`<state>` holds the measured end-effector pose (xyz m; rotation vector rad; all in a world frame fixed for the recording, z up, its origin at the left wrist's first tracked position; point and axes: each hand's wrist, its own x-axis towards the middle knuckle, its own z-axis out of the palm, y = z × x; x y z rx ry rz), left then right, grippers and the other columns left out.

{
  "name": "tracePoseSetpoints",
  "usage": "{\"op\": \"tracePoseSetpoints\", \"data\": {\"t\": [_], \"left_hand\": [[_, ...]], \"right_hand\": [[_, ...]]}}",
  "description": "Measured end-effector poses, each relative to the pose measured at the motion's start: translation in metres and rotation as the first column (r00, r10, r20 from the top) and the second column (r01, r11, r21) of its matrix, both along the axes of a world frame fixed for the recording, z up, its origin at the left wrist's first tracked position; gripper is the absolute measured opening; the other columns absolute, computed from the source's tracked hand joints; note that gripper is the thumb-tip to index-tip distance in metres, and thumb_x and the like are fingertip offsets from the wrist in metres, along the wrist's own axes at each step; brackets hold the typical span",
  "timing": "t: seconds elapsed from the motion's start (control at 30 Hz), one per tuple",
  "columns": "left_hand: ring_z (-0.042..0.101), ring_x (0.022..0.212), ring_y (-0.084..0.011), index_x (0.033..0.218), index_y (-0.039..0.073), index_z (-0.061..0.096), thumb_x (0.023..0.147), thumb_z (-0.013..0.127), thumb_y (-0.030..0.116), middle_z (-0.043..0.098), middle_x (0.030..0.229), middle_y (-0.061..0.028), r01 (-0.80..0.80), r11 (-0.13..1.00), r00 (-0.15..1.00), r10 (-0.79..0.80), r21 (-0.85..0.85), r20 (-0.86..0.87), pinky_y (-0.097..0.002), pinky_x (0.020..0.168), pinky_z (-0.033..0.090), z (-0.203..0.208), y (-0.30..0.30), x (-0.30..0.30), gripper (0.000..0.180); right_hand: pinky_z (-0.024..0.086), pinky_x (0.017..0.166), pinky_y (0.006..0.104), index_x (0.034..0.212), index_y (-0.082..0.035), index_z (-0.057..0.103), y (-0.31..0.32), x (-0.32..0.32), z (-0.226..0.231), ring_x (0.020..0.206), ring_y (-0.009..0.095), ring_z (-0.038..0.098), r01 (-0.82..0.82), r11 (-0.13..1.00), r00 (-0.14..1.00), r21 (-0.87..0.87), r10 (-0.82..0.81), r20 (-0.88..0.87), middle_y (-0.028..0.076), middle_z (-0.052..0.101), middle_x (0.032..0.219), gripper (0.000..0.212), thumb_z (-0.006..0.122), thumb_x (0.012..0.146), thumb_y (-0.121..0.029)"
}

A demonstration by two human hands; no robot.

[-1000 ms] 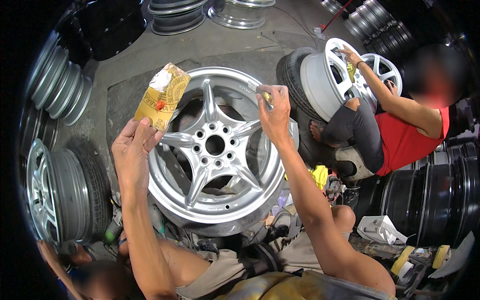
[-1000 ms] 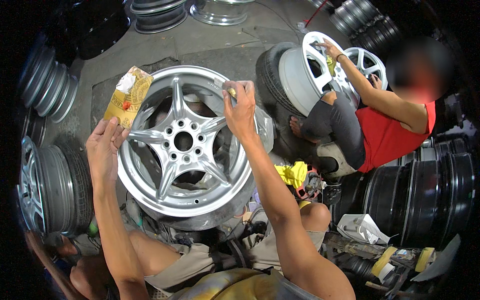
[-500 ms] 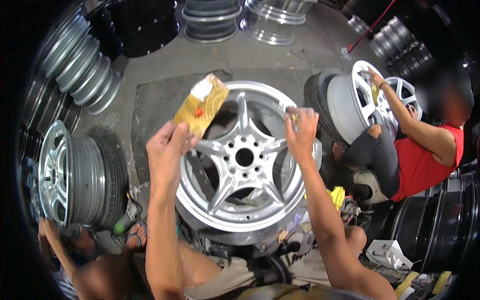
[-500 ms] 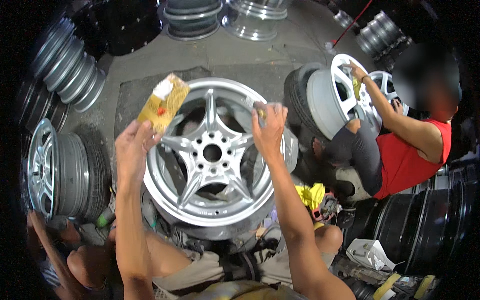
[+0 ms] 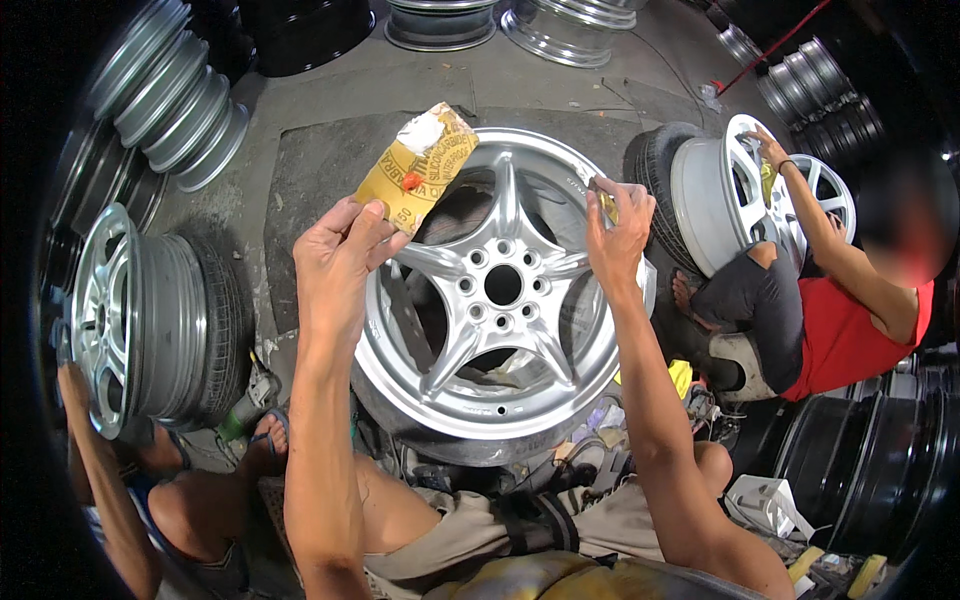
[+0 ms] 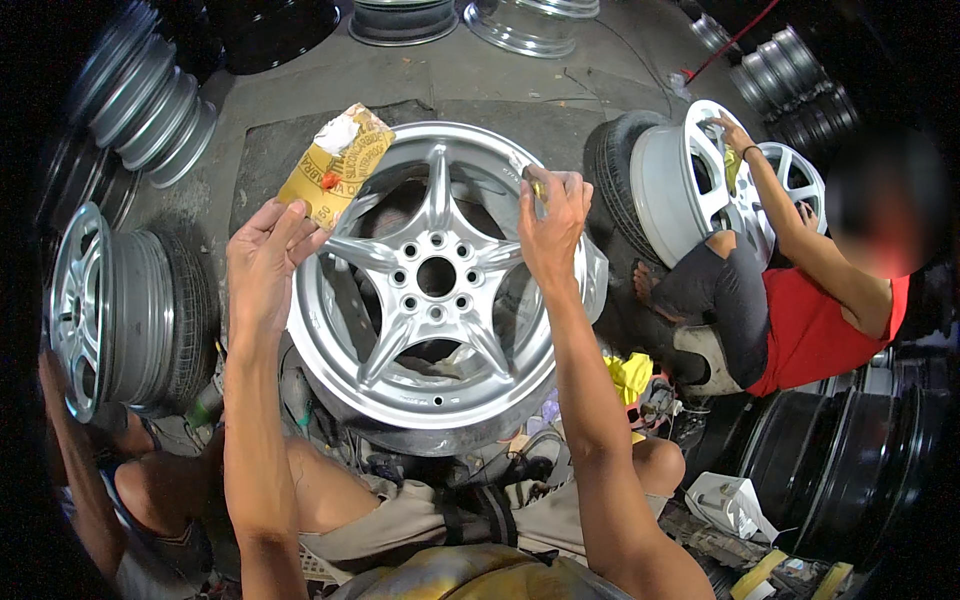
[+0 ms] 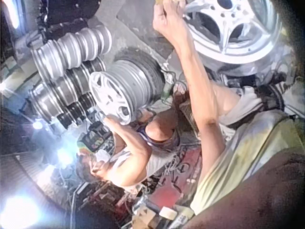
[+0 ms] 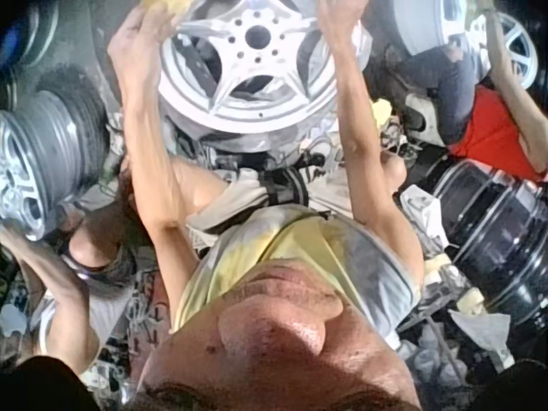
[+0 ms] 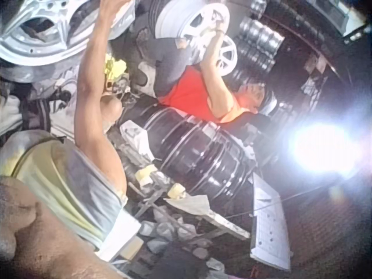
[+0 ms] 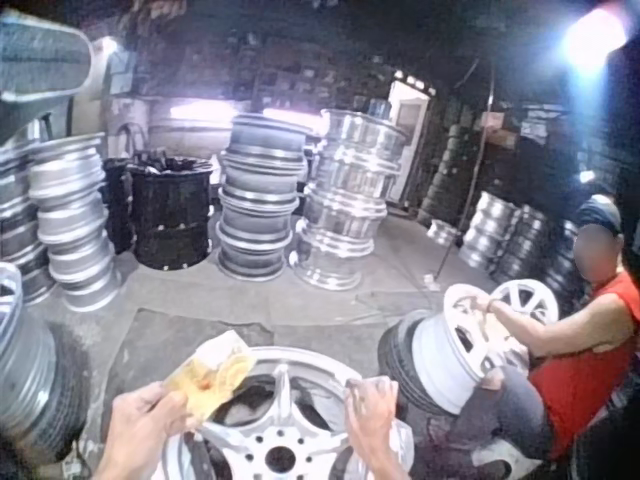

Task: The person sits on the floor and uses a sanding block to polish the surface of a silver car wheel. They repeatedly rub the block along the rim and spokes of the wheel, rotating it to access different areas. Another person is visible in the background working on a separate wheel.

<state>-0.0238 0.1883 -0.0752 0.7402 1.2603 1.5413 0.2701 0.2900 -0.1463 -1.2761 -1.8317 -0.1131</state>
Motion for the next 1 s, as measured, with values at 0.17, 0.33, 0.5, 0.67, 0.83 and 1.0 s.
{"op": "tracePoseSetpoints", "data": {"t": [0.17, 0.33, 0.5, 0.67, 0.83, 1.0], "left_hand": [[0.064, 0.078, -0.0101, 0.100, -0.008, 0.064, 0.096, 0.063, 0.015, 0.063, 0.086, -0.0078, 0.003, 1.000, 1.000, -0.003, 0.000, 0.005, -0.0243, 0.076, 0.058, 0.000, 0.002, -0.005, 0.024], [0.063, 0.078, -0.0092, 0.098, -0.007, 0.065, 0.096, 0.062, 0.015, 0.063, 0.085, -0.0073, -0.005, 1.000, 1.000, 0.005, 0.014, -0.003, -0.0246, 0.076, 0.058, -0.002, 0.002, -0.005, 0.023], [0.065, 0.081, -0.0117, 0.101, -0.006, 0.065, 0.096, 0.062, 0.015, 0.065, 0.090, -0.0091, -0.011, 1.000, 1.000, 0.011, 0.007, -0.005, -0.0269, 0.078, 0.059, 0.002, 0.000, -0.002, 0.022], [0.067, 0.083, -0.0129, 0.102, -0.004, 0.065, 0.096, 0.063, 0.015, 0.066, 0.092, -0.0088, 0.015, 1.000, 1.000, -0.015, 0.009, 0.010, -0.0281, 0.080, 0.060, -0.003, 0.000, -0.006, 0.020], [0.065, 0.081, -0.0110, 0.104, -0.008, 0.066, 0.097, 0.062, 0.017, 0.064, 0.089, -0.0095, 0.004, 1.000, 1.000, -0.004, -0.002, -0.022, -0.0247, 0.077, 0.060, 0.001, -0.001, -0.002, 0.026], [0.065, 0.082, -0.0114, 0.107, -0.008, 0.066, 0.097, 0.061, 0.016, 0.065, 0.089, -0.0095, 0.001, 1.000, 1.000, -0.001, -0.005, -0.022, -0.0247, 0.077, 0.060, 0.003, -0.001, 0.000, 0.026]], "right_hand": [[0.041, 0.083, 0.0407, 0.103, -0.004, 0.068, 0.007, -0.003, 0.000, 0.090, 0.030, 0.051, 0.015, 1.000, 1.000, 0.004, -0.015, 0.004, 0.012, 0.056, 0.094, 0.020, 0.069, 0.082, -0.004], [0.040, 0.082, 0.0407, 0.103, -0.003, 0.068, 0.003, -0.004, 0.004, 0.090, 0.030, 0.051, 0.022, 1.000, 0.999, -0.015, -0.021, 0.029, 0.013, 0.055, 0.093, 0.020, 0.069, 0.083, -0.004], [0.040, 0.082, 0.0406, 0.103, -0.002, 0.068, 0.002, -0.005, 0.003, 0.089, 0.029, 0.050, 0.028, 0.999, 0.999, -0.024, -0.027, 0.022, 0.013, 0.055, 0.092, 0.020, 0.069, 0.083, -0.005], [0.041, 0.082, 0.0405, 0.104, -0.002, 0.068, 0.002, -0.005, 0.004, 0.089, 0.029, 0.051, 0.025, 0.999, 0.999, -0.035, -0.024, 0.033, 0.013, 0.055, 0.091, 0.020, 0.069, 0.084, -0.006], [0.041, 0.082, 0.0402, 0.104, -0.002, 0.068, 0.003, -0.001, 0.003, 0.089, 0.029, 0.051, 0.009, 0.999, 1.000, -0.036, -0.008, 0.016, 0.013, 0.055, 0.092, 0.020, 0.068, 0.084, -0.006], [0.041, 0.083, 0.0399, 0.104, -0.002, 0.068, 0.002, -0.001, 0.005, 0.090, 0.029, 0.052, 0.017, 0.998, 0.999, -0.053, -0.016, 0.033, 0.013, 0.056, 0.093, 0.020, 0.068, 0.085, -0.007]]}}
